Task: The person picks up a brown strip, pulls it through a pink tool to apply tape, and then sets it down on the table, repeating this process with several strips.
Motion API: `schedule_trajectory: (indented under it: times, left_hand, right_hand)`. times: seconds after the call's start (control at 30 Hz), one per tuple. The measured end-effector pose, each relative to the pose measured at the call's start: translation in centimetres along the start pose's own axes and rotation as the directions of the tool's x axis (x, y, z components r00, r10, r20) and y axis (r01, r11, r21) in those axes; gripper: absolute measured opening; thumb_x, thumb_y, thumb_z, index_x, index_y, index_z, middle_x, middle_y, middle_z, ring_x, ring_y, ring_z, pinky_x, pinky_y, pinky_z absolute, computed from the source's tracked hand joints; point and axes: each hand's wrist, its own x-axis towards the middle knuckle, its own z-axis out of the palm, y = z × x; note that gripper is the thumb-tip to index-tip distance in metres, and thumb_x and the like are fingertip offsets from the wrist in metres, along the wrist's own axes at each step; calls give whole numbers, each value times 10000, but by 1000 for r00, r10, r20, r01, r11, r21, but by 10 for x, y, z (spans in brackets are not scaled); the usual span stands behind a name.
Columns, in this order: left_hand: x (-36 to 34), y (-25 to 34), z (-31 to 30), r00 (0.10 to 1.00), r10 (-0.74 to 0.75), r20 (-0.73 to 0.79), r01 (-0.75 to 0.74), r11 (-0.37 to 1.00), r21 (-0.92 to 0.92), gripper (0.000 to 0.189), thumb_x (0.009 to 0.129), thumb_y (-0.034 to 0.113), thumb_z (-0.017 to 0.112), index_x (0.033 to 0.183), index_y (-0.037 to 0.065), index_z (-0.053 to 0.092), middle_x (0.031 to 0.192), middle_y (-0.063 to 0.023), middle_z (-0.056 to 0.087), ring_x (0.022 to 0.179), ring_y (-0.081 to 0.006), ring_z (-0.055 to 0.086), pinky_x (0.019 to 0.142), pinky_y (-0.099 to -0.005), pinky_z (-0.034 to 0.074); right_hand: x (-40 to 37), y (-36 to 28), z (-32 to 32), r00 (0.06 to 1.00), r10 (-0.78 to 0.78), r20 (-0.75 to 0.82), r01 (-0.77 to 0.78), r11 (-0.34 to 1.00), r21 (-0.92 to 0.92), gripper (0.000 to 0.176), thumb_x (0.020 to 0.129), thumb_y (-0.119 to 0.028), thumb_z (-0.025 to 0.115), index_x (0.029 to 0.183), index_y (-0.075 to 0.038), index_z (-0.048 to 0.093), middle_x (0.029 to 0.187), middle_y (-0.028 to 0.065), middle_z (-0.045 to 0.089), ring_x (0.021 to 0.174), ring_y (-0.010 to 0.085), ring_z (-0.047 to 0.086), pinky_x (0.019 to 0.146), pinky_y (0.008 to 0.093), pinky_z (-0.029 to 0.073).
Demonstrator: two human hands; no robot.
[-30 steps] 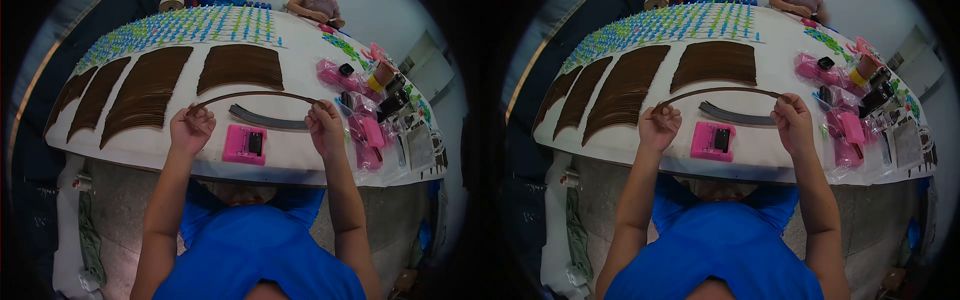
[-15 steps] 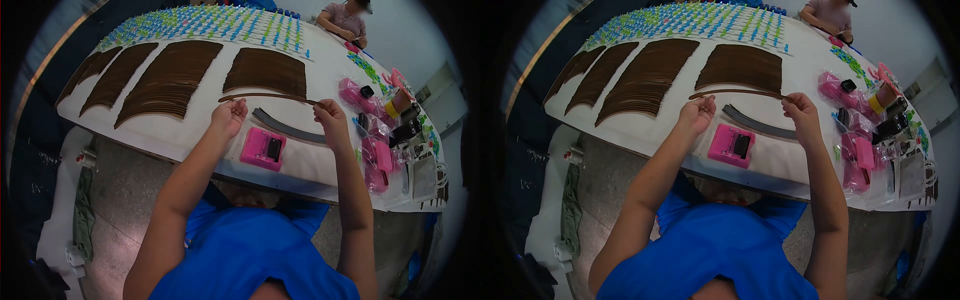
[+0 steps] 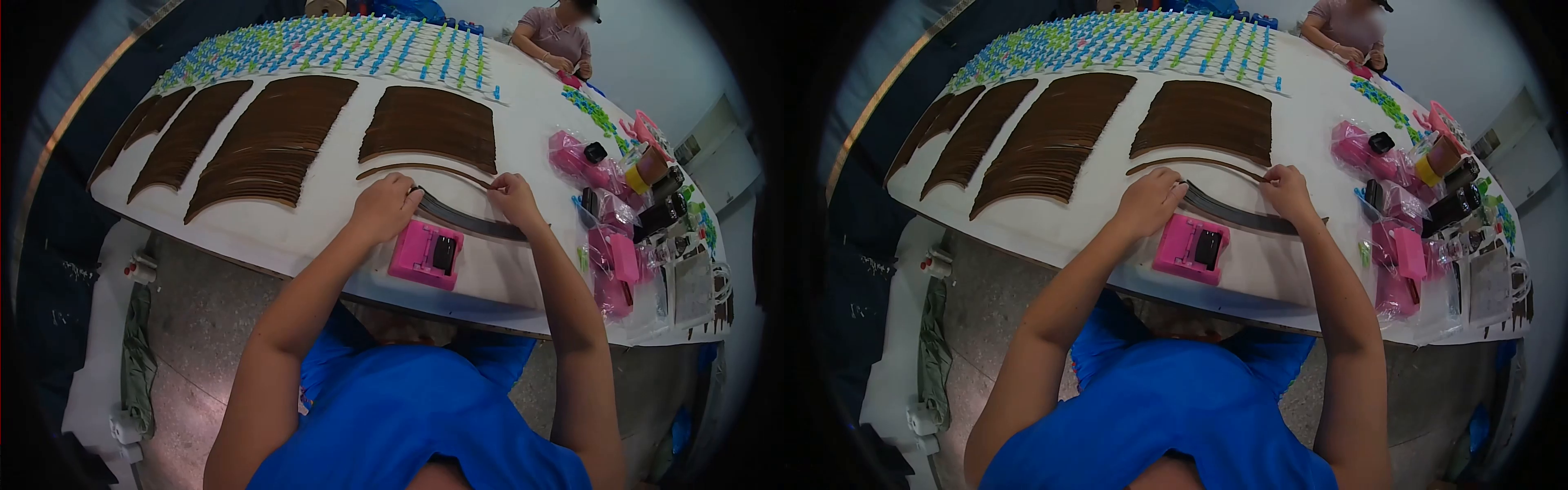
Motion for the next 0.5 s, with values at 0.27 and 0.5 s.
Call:
schedule_trajectory:
  times: [0.27,0.5]
  left_hand:
    - [14,-9,9,998,64,-25,-62,996,69,416,1093,437,516,1242,72,648,1220,-157,690,1138,-400,655,961,-510,524]
    - [23,-10,10,997,82,3,-82,993,84,426,1103,438,477,1230,54,611,1226,-172,678,1133,-404,649,952,-515,512]
  right_hand:
    - [-49,-49,-14,982,-131,-136,81,943,-322,368,867,-277,809,1186,-107,739,1159,153,671,1112,364,615,962,482,510]
    - [-63,-75,-5,999,24,40,-5,901,-433,538,978,-517,674,1360,-138,695,1228,169,640,1192,368,573,1016,533,436]
